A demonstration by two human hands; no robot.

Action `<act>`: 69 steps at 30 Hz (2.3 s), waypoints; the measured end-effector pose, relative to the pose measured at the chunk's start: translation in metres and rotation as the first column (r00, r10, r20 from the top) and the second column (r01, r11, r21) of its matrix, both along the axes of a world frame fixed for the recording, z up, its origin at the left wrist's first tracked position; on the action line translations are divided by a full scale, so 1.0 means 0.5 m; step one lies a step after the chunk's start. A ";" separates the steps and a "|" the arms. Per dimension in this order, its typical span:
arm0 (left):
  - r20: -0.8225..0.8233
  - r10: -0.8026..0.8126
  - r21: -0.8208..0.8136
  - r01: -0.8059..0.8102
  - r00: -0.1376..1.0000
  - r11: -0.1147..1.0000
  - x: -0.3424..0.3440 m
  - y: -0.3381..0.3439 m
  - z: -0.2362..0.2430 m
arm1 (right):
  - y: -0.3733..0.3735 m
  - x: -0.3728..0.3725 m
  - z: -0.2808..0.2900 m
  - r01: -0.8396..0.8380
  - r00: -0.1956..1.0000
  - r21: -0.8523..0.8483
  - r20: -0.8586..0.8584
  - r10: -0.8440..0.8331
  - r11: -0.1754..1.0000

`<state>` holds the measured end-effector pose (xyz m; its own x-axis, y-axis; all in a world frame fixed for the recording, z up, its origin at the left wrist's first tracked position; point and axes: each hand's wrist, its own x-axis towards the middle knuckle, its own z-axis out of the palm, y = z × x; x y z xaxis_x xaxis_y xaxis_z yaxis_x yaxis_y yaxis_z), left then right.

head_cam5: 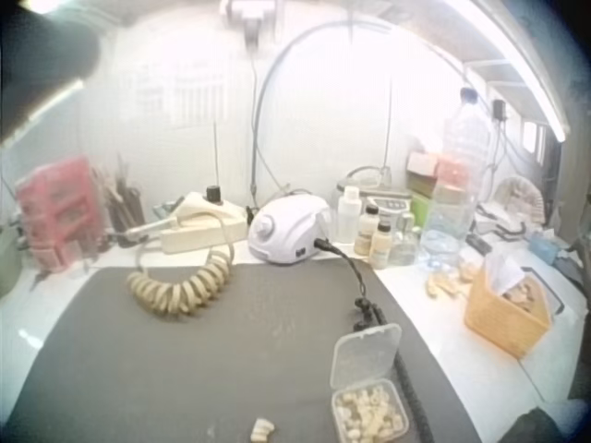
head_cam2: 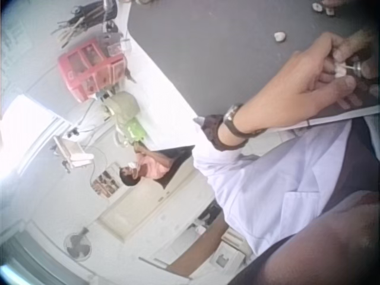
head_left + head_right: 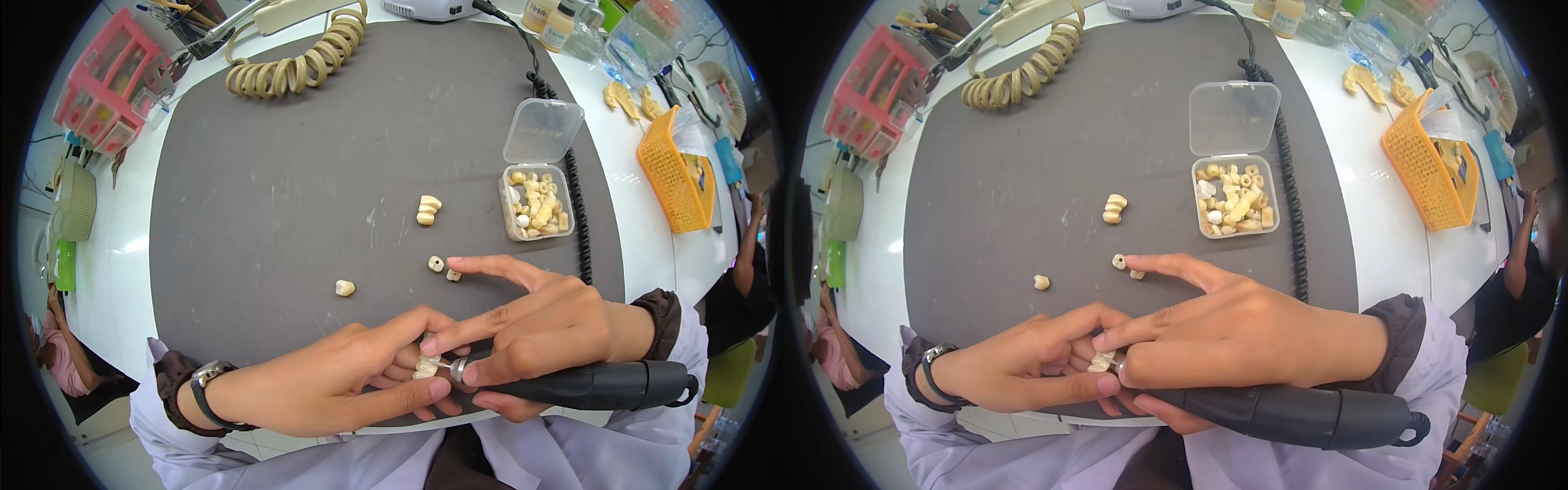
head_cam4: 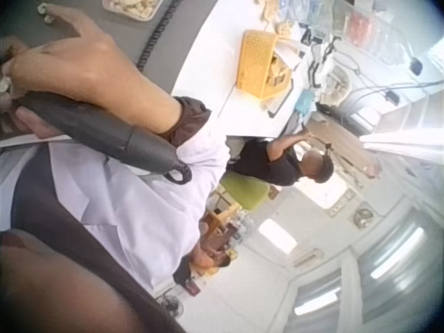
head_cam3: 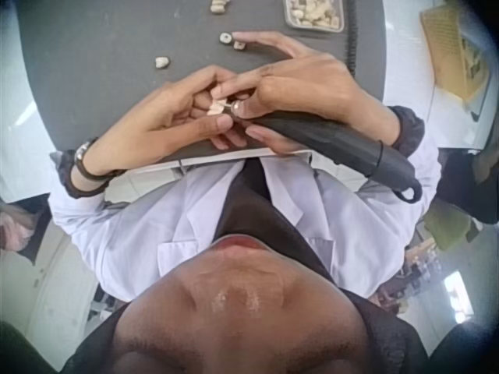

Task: The person uses a rotary tool to polish and refine a dental bridge over a work mat, holding the prosthesis by hand and applying the tool to various surfaces while other dental components are visible in a container nearby.

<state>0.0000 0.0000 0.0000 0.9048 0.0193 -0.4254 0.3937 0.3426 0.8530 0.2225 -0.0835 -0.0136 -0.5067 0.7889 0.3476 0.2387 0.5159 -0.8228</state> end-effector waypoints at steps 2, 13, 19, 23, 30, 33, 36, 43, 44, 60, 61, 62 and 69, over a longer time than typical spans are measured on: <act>-0.005 -0.008 0.006 0.008 1.000 1.000 0.001 0.000 0.002 | -0.001 0.002 0.001 0.006 1.000 0.001 0.021 -0.006 1.000; 0.023 0.024 0.005 -0.024 0.999 1.000 0.001 -0.007 -0.011 | 0.000 0.000 -0.003 0.015 1.000 0.016 0.012 -0.015 1.000; 0.016 0.017 0.024 -0.017 1.000 1.000 0.000 -0.008 -0.008 | 0.000 0.000 0.001 0.004 1.000 0.003 0.007 -0.004 1.000; 0.004 -0.016 0.037 0.016 1.000 0.999 0.004 0.000 -0.001 | 0.000 0.001 0.001 0.005 1.000 0.004 0.004 -0.005 1.000; 0.028 0.023 0.017 -0.023 0.999 1.000 -0.001 -0.009 -0.011 | -0.003 -0.001 0.000 0.017 1.000 -0.013 -0.015 -0.017 1.000; 0.022 0.008 0.033 -0.009 1.000 0.999 0.001 -0.006 -0.009 | -0.003 -0.003 0.001 0.031 1.000 -0.027 -0.003 -0.031 0.999; 0.016 0.006 0.037 -0.007 1.000 0.999 0.001 -0.005 -0.006 | 0.000 -0.002 0.001 0.014 1.000 -0.012 0.000 -0.014 1.000; 0.029 0.019 0.023 -0.019 0.999 1.000 -0.001 -0.008 -0.013 | -0.003 -0.004 -0.004 0.029 0.999 0.000 0.013 -0.029 1.000; 0.021 0.009 0.028 -0.009 1.000 1.000 0.000 -0.006 -0.012 | -0.003 -0.004 -0.005 0.029 0.999 0.004 0.015 -0.029 1.000; 0.029 0.026 0.018 -0.027 0.999 0.999 0.000 -0.007 -0.009 | -0.001 0.001 -0.002 0.002 1.000 0.031 0.005 -0.003 1.000; 0.031 0.025 0.020 -0.026 0.999 0.999 0.000 -0.007 -0.009 | 0.000 0.002 -0.002 -0.004 1.000 0.030 0.001 0.004 1.000; 0.033 0.024 0.022 -0.024 0.999 0.999 0.000 -0.007 -0.009 | 0.000 0.003 -0.002 -0.011 1.000 0.029 -0.004 0.011 1.000; 0.038 0.033 -0.004 -0.033 0.999 0.999 -0.001 -0.008 -0.011 | 0.001 0.000 -0.009 -0.008 1.000 0.022 -0.006 0.008 1.000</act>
